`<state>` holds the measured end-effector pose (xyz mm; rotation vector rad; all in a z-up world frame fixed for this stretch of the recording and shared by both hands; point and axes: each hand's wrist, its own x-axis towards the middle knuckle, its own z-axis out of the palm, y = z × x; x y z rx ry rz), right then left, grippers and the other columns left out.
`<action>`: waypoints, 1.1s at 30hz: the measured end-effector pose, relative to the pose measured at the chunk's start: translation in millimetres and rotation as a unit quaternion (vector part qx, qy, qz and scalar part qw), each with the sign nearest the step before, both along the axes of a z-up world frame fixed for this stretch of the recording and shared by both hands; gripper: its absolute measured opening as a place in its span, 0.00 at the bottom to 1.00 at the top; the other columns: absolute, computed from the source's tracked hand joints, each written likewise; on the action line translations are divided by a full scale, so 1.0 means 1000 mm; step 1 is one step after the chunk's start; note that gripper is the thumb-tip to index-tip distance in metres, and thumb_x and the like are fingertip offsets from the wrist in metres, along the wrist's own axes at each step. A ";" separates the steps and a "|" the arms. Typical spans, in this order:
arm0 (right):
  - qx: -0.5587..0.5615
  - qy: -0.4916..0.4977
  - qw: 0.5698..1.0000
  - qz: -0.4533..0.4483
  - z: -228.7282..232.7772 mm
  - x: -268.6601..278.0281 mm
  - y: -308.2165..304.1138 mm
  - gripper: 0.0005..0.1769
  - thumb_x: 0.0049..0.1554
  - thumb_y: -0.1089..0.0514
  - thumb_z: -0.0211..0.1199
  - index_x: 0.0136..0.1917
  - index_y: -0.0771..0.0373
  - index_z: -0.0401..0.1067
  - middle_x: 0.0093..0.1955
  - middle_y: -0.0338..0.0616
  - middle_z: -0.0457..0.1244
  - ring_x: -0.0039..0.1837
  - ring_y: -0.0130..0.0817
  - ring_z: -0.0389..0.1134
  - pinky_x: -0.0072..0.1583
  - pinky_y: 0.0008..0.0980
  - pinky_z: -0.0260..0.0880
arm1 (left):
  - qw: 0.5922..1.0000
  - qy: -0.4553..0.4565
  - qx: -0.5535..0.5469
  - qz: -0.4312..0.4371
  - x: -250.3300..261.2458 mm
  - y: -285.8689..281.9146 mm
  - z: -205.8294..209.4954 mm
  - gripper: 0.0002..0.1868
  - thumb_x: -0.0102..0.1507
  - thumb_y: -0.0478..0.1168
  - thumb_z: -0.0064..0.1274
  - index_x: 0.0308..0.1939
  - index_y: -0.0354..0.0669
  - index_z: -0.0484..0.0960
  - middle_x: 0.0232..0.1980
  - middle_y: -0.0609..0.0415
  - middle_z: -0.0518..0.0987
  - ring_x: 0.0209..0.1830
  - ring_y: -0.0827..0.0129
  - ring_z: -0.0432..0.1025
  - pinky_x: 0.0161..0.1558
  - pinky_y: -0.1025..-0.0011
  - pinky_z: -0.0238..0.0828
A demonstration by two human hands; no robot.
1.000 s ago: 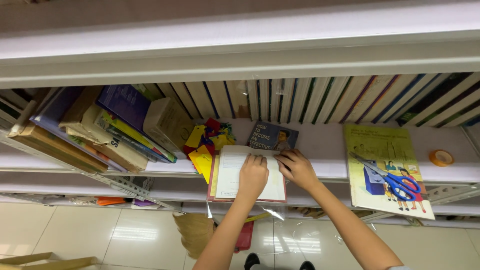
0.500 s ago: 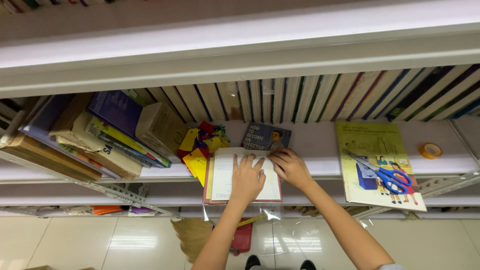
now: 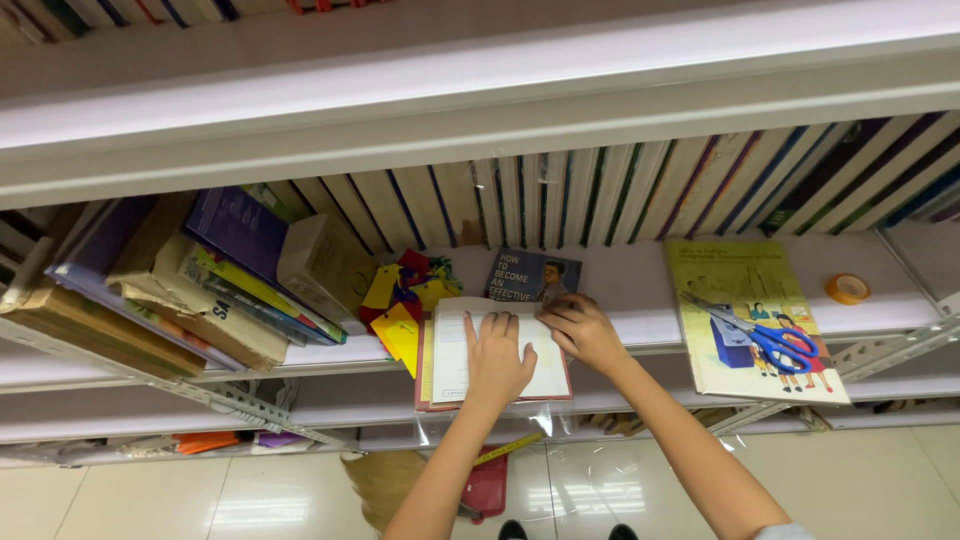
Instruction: The person uses scissors to cut a plastic wrapper off a book and then cuts a piece of tape from a roll. The person handles the book and the tape roll while performing the cutting actions.
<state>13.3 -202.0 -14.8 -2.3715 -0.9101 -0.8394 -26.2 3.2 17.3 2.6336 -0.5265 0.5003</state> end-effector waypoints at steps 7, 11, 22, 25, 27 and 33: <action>0.000 0.038 0.998 -0.055 -0.006 -0.007 0.004 0.19 0.52 0.60 0.65 0.58 0.53 0.79 0.58 0.38 0.70 0.66 0.48 0.65 0.66 0.45 0.65 | 0.999 0.017 0.028 -0.019 -0.003 0.009 0.007 0.31 0.59 0.49 0.54 0.60 0.28 0.76 0.62 0.42 0.74 0.67 0.45 0.60 0.74 0.34 0.33; -0.018 0.087 0.992 -0.085 -0.005 -0.012 0.008 0.19 0.54 0.58 0.64 0.60 0.52 0.78 0.61 0.37 0.70 0.68 0.49 0.64 0.67 0.45 0.63 | 0.999 0.035 0.020 -0.034 -0.004 0.015 0.010 0.32 0.58 0.50 0.54 0.61 0.31 0.75 0.63 0.45 0.74 0.67 0.47 0.60 0.71 0.30 0.32; -0.010 0.165 0.978 -0.130 0.021 -0.039 0.010 0.20 0.60 0.54 0.58 0.65 0.50 0.75 0.67 0.40 0.67 0.70 0.53 0.59 0.68 0.50 0.57 | 0.998 0.033 0.033 -0.045 -0.005 0.016 0.010 0.34 0.59 0.52 0.52 0.64 0.33 0.73 0.63 0.47 0.73 0.67 0.47 0.60 0.72 0.29 0.32; -0.008 0.162 0.981 -0.108 0.026 -0.042 -0.021 0.20 0.59 0.55 0.59 0.64 0.53 0.75 0.65 0.41 0.68 0.69 0.51 0.61 0.68 0.48 0.59 | 0.997 0.052 0.043 -0.034 -0.004 0.017 0.013 0.33 0.59 0.52 0.52 0.64 0.35 0.74 0.62 0.47 0.73 0.67 0.48 0.60 0.72 0.28 0.31; 0.053 0.094 0.962 -0.251 0.021 -0.046 -0.061 0.24 0.53 0.61 0.57 0.64 0.57 0.74 0.66 0.48 0.67 0.68 0.48 0.63 0.71 0.47 0.62 | 0.997 0.051 0.053 -0.028 -0.004 0.016 0.010 0.33 0.60 0.52 0.52 0.64 0.36 0.74 0.62 0.47 0.73 0.68 0.48 0.60 0.72 0.28 0.30; -0.155 0.089 0.857 -0.484 0.011 -0.062 -0.188 0.25 0.44 0.51 0.67 0.56 0.58 0.78 0.62 0.53 0.67 0.66 0.55 0.63 0.61 0.58 0.59 | 0.998 0.035 0.047 -0.018 -0.004 0.015 0.006 0.33 0.58 0.53 0.52 0.63 0.38 0.76 0.64 0.49 0.73 0.68 0.49 0.60 0.70 0.25 0.28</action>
